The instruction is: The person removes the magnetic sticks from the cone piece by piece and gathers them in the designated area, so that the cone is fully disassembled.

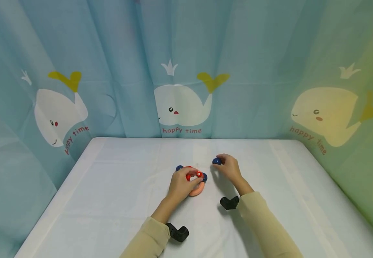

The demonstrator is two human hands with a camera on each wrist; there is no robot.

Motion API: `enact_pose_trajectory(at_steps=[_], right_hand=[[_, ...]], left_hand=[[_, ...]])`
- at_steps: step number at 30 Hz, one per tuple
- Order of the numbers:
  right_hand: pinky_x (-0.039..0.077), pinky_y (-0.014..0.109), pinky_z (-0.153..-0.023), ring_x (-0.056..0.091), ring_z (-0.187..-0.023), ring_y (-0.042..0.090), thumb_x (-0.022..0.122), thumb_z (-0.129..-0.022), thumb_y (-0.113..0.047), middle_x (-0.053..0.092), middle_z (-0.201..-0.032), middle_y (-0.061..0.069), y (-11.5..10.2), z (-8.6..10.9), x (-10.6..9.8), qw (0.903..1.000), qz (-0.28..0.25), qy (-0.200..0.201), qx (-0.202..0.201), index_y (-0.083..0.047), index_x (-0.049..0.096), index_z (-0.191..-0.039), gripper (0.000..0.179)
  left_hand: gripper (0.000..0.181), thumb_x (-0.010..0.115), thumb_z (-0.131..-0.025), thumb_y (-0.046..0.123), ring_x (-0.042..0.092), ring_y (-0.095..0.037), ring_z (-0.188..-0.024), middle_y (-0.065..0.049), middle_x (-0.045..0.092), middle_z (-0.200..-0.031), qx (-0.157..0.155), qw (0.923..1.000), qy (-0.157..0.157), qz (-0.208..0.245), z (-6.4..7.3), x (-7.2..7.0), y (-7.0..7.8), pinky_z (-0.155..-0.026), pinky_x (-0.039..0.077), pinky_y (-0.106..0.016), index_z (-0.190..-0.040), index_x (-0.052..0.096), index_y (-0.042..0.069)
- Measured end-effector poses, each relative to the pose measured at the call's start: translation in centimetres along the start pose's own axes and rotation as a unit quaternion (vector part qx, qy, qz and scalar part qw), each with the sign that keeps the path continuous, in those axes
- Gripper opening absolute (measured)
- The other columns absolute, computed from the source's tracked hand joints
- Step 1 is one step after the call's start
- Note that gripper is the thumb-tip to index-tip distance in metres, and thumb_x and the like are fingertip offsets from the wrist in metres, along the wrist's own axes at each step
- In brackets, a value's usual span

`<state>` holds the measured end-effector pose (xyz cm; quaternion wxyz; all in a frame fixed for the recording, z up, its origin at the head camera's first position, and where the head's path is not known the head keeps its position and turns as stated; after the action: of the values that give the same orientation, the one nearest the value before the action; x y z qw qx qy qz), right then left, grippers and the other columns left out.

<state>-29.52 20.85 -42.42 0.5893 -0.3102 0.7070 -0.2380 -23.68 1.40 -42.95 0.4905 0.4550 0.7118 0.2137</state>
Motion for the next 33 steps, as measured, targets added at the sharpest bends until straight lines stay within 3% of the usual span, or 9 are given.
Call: enact_pose_trajectory(at_steps=[9, 14, 17, 23, 26, 33], right_hand=[[0.044, 0.045, -0.084, 0.055, -0.096, 0.035, 0.070, -0.079, -0.008, 0.059, -0.104, 0.026, 0.5, -0.8, 0.4, 0.9996, 0.011, -0.012, 0.024, 0.011, 0.057, -0.111, 0.040], [0.043, 0.046, -0.088, 0.053, -0.102, 0.036, 0.069, -0.080, -0.007, 0.057, -0.110, 0.027, 1.1, -0.9, 0.8, 0.9980, 0.015, -0.034, 0.050, 0.011, 0.055, -0.114, 0.042], [0.043, 0.046, -0.089, 0.053, -0.104, 0.037, 0.068, -0.080, -0.007, 0.056, -0.112, 0.027, 1.2, -1.1, 0.9, 0.9981, 0.018, -0.037, 0.046, 0.011, 0.053, -0.117, 0.044], [0.043, 0.047, -0.088, 0.053, -0.103, 0.038, 0.069, -0.079, -0.009, 0.056, -0.111, 0.028, 1.2, -1.2, 0.6, 0.9984, 0.026, -0.036, 0.035, 0.010, 0.052, -0.119, 0.048], [0.043, 0.047, -0.088, 0.053, -0.103, 0.038, 0.070, -0.079, -0.010, 0.056, -0.110, 0.028, 1.2, -1.2, 0.5, 0.9979, 0.025, -0.043, 0.040, 0.010, 0.052, -0.120, 0.049], [0.043, 0.046, -0.087, 0.054, -0.102, 0.038, 0.073, -0.077, -0.011, 0.057, -0.110, 0.027, 1.5, -1.2, 0.7, 0.9973, 0.025, -0.052, 0.044, 0.009, 0.052, -0.120, 0.051]], left_hand=[[0.032, 0.079, -0.072, 0.026, 0.059, -0.012, -0.082, 0.004, 0.066, -0.088, -0.020, 0.9995, 0.018, 0.015, 0.8, -0.2, -0.5, -0.069, 0.047, -0.027, -0.098, 0.069, 0.011], [0.060, 0.079, -0.072, 0.028, 0.057, -0.020, -0.095, -0.003, 0.061, -0.104, -0.046, 0.9984, 0.011, 0.031, 1.8, -0.6, -1.0, -0.079, 0.047, -0.035, -0.122, 0.055, 0.005], [0.068, 0.079, -0.073, 0.030, 0.056, -0.021, -0.097, -0.006, 0.058, -0.108, -0.047, 0.9981, 0.015, 0.037, 2.4, -0.9, -1.2, -0.079, 0.048, -0.036, -0.129, 0.049, 0.005], [0.059, 0.080, -0.071, 0.026, 0.055, -0.022, -0.093, -0.004, 0.058, -0.105, -0.023, 0.9981, 0.046, 0.033, 3.4, -1.2, -2.2, -0.077, 0.046, -0.035, -0.119, 0.055, 0.003], [0.056, 0.082, -0.069, 0.024, 0.055, -0.023, -0.090, -0.004, 0.058, -0.104, -0.018, 0.9979, 0.045, 0.044, 3.7, -1.2, -2.7, -0.078, 0.045, -0.036, -0.115, 0.058, 0.004], [0.053, 0.083, -0.067, 0.020, 0.050, -0.020, -0.077, -0.008, 0.056, -0.096, 0.055, 0.9980, 0.029, 0.009, 4.4, -1.2, -3.4, -0.069, 0.043, -0.030, -0.112, 0.059, 0.003]])
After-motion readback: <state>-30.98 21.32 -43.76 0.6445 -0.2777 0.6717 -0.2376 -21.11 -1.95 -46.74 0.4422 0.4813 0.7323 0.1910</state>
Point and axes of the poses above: each hand's wrist, its own z-axis away from the middle knuckle, its own x-axis out of the palm, y = z × x, the point moved 3 cm from there along -z, towards the middle knuckle
